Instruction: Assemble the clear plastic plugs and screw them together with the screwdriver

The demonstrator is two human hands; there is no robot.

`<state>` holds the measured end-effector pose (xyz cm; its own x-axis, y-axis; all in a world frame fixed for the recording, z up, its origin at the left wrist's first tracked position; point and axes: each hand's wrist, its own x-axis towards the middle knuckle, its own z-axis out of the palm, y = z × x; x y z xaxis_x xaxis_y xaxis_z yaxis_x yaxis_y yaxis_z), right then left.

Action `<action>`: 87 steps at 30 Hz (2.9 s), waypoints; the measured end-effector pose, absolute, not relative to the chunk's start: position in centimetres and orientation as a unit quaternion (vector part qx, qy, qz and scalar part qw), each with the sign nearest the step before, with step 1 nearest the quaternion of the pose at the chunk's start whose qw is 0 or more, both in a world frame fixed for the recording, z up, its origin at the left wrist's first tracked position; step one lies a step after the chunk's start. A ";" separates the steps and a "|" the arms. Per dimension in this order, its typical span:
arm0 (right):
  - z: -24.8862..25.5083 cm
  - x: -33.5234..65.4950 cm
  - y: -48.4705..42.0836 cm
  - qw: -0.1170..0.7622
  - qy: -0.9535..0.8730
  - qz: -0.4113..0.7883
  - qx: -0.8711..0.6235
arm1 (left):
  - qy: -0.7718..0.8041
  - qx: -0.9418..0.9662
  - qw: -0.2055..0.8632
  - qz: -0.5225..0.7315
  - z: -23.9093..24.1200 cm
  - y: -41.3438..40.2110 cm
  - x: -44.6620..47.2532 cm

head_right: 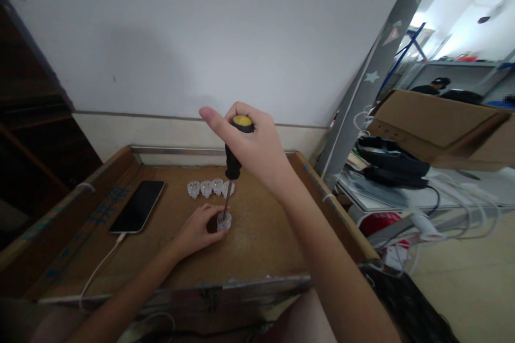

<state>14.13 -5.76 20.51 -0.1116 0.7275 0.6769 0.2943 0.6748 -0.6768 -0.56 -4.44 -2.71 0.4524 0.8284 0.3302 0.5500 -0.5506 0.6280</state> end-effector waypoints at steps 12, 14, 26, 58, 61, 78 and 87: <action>21.1 14.0 -5.9 0.481 -0.783 0.230 -0.320 | 0.425 0.814 0.236 0.318 -2.8 -4.4 -0.5; 21.8 13.9 -6.2 0.439 -0.814 0.062 -0.376 | 0.426 0.814 0.234 0.319 -2.8 -4.5 -0.5; 26.5 16.5 -5.4 0.081 -0.915 -0.012 -0.395 | 0.429 0.814 0.220 0.323 -2.7 -4.6 -0.5; 25.4 15.9 -7.3 0.113 -0.912 -0.104 -0.381 | 0.425 0.812 0.224 0.331 -2.7 -4.5 -0.5; 25.3 15.9 -7.5 0.123 -0.921 -0.060 -0.365 | 0.428 0.813 0.217 0.330 -2.7 -4.5 -0.5; 25.7 15.3 -8.6 0.065 -0.919 -0.067 -0.382 | 0.429 0.821 0.196 0.323 -2.8 -4.5 -0.7; 25.1 15.2 -8.2 0.091 -0.920 -0.101 -0.368 | 0.426 0.821 0.198 0.326 -2.8 -4.4 -0.8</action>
<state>15.24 -8.20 25.14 -0.7135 0.6580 0.2407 0.6945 0.7096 0.1189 -0.83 -4.42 -2.84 0.4252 0.8278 0.3660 0.5705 -0.5590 0.6017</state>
